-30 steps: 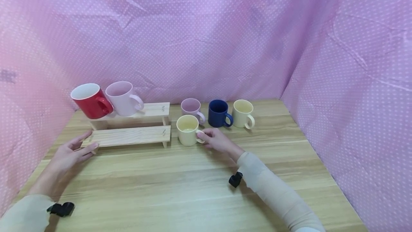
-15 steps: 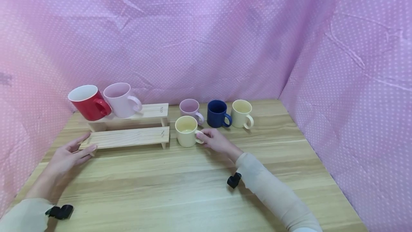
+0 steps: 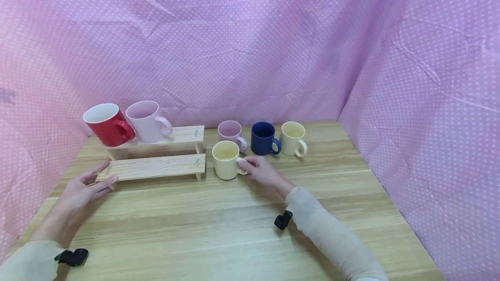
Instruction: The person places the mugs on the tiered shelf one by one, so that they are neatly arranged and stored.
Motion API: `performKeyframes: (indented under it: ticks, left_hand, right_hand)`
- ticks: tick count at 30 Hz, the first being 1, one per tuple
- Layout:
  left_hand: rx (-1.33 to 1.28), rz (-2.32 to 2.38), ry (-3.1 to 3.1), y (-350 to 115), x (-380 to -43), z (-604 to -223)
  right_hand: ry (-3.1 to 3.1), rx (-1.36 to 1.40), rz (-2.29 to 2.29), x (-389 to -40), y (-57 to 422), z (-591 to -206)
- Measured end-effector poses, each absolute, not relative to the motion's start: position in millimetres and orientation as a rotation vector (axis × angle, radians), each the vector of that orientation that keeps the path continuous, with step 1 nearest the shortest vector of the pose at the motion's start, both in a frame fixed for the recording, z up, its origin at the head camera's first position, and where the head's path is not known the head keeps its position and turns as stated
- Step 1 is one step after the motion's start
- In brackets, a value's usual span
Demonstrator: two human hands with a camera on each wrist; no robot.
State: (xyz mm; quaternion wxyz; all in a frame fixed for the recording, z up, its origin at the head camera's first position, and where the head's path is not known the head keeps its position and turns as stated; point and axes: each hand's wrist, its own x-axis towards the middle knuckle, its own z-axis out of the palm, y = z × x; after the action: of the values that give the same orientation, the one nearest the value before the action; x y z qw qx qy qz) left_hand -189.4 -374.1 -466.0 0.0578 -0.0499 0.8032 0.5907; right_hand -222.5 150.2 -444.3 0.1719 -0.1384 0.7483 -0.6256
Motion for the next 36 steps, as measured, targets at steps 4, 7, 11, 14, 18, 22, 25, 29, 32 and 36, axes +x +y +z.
performKeyframes:
  ticks: [4,7,11,14,18,22,25,29,32,36]
  left_hand:
    - [-0.142,1.781,2.445,-374,-189,-466]
    - [-0.132,1.778,2.458,-374,-188,-465]
    - [-0.117,1.780,2.466,-375,-187,-465]
    - [-0.131,1.753,2.471,-376,-187,-465]
    - [-0.153,1.663,2.504,-376,-189,-464]
    - [-0.153,1.628,2.511,-376,-190,-462]
    - [-0.153,1.633,2.500,-376,-190,-461]
    - [-0.151,1.648,2.484,-375,-189,-460]
    - [-0.149,1.656,2.483,-375,-189,-460]
    - [-0.146,1.667,2.476,-375,-189,-461]
  right_hand:
    - [2.104,-0.384,-1.799,-220,150,-433]
    - [2.101,-0.388,-1.807,-222,150,-423]
    - [2.101,-0.400,-1.812,-224,149,-408]
    - [2.098,-0.415,-1.820,-227,147,-395]
    - [2.113,-0.443,-1.826,-232,141,-378]
    - [2.112,-0.456,-1.835,-239,133,-366]
    - [2.147,-0.464,-1.817,-246,125,-357]
    - [2.199,-0.472,-1.800,-254,111,-346]
    - [2.204,-0.455,-1.804,-260,101,-338]
    - [2.209,-0.432,-1.811,-267,87,-328]
